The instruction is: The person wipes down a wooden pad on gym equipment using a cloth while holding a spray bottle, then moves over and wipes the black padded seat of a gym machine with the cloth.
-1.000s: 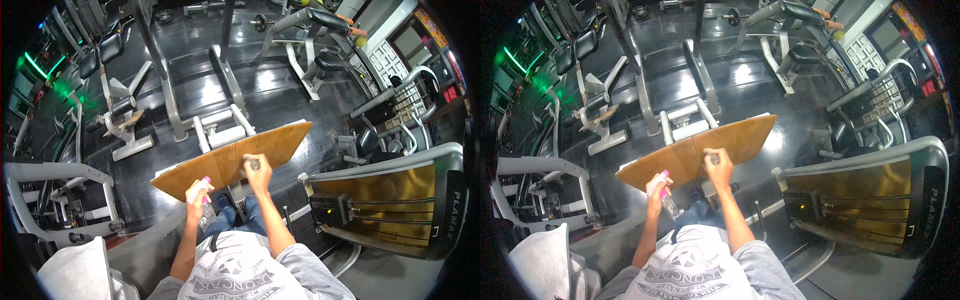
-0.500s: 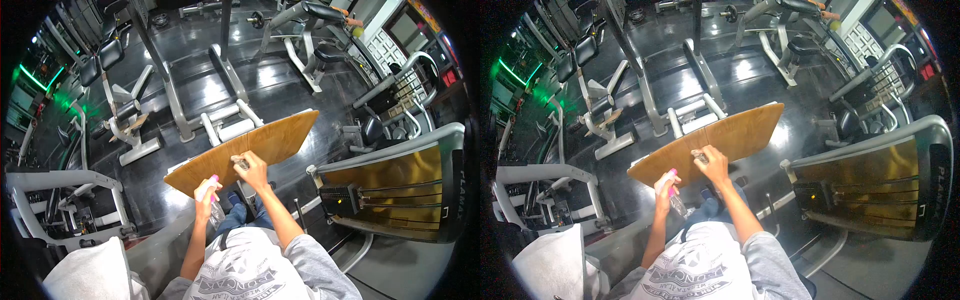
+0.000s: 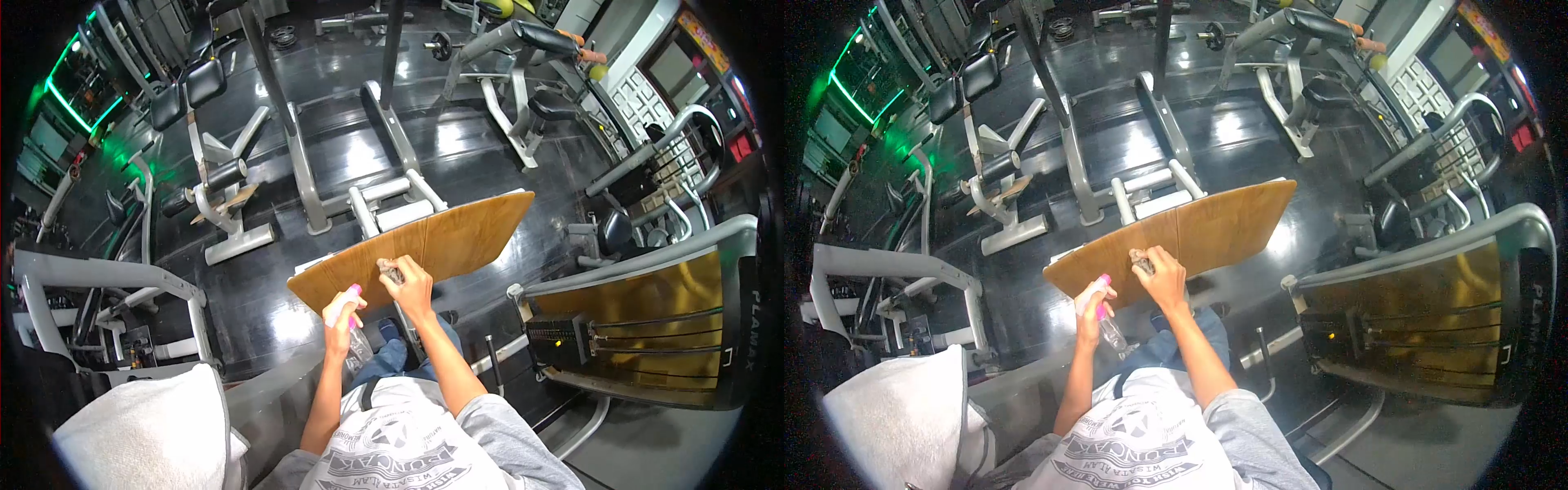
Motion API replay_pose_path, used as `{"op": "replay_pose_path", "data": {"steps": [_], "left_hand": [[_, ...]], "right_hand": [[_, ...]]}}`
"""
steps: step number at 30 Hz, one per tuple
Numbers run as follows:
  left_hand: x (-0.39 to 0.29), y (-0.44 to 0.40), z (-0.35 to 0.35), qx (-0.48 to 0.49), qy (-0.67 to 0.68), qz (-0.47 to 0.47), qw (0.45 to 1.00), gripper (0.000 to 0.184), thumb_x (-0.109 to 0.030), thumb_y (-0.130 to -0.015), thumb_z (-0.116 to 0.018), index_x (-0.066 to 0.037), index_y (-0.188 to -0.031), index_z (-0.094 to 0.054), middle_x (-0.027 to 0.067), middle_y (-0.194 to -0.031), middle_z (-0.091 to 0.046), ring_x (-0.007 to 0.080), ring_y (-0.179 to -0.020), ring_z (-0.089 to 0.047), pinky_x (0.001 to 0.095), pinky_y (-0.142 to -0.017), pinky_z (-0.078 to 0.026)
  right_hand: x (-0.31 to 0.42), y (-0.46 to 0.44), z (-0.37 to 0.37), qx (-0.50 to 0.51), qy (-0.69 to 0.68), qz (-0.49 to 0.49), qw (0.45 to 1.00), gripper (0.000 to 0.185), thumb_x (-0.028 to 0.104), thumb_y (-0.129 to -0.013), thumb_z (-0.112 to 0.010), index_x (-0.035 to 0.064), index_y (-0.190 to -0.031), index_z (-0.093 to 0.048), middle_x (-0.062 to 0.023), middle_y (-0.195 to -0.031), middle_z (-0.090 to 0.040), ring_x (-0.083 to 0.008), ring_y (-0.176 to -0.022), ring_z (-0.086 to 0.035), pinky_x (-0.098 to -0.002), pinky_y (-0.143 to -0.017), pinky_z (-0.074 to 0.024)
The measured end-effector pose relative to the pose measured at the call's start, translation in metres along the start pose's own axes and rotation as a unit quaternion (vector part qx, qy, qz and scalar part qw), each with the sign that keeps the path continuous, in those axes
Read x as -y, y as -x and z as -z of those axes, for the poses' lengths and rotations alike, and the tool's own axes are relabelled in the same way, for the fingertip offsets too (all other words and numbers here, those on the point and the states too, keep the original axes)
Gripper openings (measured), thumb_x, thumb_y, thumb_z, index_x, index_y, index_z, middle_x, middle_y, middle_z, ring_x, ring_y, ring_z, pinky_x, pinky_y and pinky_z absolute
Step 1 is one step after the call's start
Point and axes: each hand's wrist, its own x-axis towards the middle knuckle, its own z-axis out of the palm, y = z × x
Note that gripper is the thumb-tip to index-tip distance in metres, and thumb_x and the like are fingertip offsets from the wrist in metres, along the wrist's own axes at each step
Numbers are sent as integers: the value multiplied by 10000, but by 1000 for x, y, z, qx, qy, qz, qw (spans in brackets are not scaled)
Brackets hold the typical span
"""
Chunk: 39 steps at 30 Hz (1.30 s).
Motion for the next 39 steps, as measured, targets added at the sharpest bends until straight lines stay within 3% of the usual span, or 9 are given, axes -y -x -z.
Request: {"op": "replay_pose_path", "data": {"steps": [5,9,13,16,20,26,30,34,39], "left_hand": [[1,13,4,-12,5,-1,1000,344,-181,-939,-535,55,-1160,-651,94,-883,-643,115,-598,-550,237,-511,-445],[7,21,8,-32,19,0,999,328,-163,-941,-534,35,-1169,-662,84,-881,-650,106,-585,-548,231,-504,-427],[7,26,13,-51,24,14,998,303,-165,-938,-534,41,-1114,-670,81,-879,-651,104,-575,-547,235,-507,-431],[7,24,16,-45,7,7,999,283,-169,-934,-536,42,-1065,-671,79,-876,-652,104,-559,-544,238,-506,-433],[6,24,17,-46,12,4,999,274,-169,-931,-538,33,-1058,-672,80,-866,-652,105,-550,-544,239,-508,-436],[4,25,20,-44,5,10,999,286,-169,-931,-538,30,-1093,-665,81,-857,-648,105,-549,-545,233,-508,-426],[2,27,22,-54,5,16,998,299,-176,-939,-534,28,-1118,-659,81,-856,-647,103,-552,-543,230,-509,-413],[8,27,28,-67,1,13,998,296,-181,-945,-530,28,-1111,-658,76,-852,-647,101,-553,-541,232,-511,-413],[5,25,32,-78,2,1,997,285,-192,-947,-535,24,-1084,-661,72,-848,-648,99,-554,-540,235,-516,-410]], "right_hand": [[-14,-17,37,-15,39,-20,999,152,202,-719,-756,137,-843,-695,-62,-856,-667,-292,-778,-667,-405,-675,-531],[-9,-36,55,-96,47,-60,992,139,110,-740,-740,43,-832,-660,-95,-793,-678,-233,-705,-667,-342,-662,-522],[9,-25,24,-87,0,-25,996,163,113,-721,-746,71,-852,-658,-100,-838,-670,-308,-768,-670,-385,-683,-523],[14,-6,2,-12,-25,34,999,190,102,-708,-763,81,-870,-667,-65,-874,-678,-275,-831,-670,-375,-740,-530],[-9,3,9,57,91,72,992,214,155,-695,-780,112,-879,-680,-30,-919,-664,-256,-866,-654,-387,-729,-526],[-11,-29,49,-104,39,-34,993,148,109,-715,-759,90,-842,-684,-69,-855,-662,-280,-756,-665,-371,-674,-534],[12,-27,24,-104,-8,-21,994,177,75,-697,-770,76,-846,-675,-87,-864,-668,-274,-781,-671,-368,-687,-528],[15,1,-13,-4,-23,57,998,232,104,-661,-799,101,-862,-683,-50,-869,-670,-261,-811,-671,-374,-726,-533],[4,9,-5,65,44,44,996,229,155,-673,-801,127,-875,-696,-33,-855,-662,-263,-801,-672,-386,-697,-534]]}}
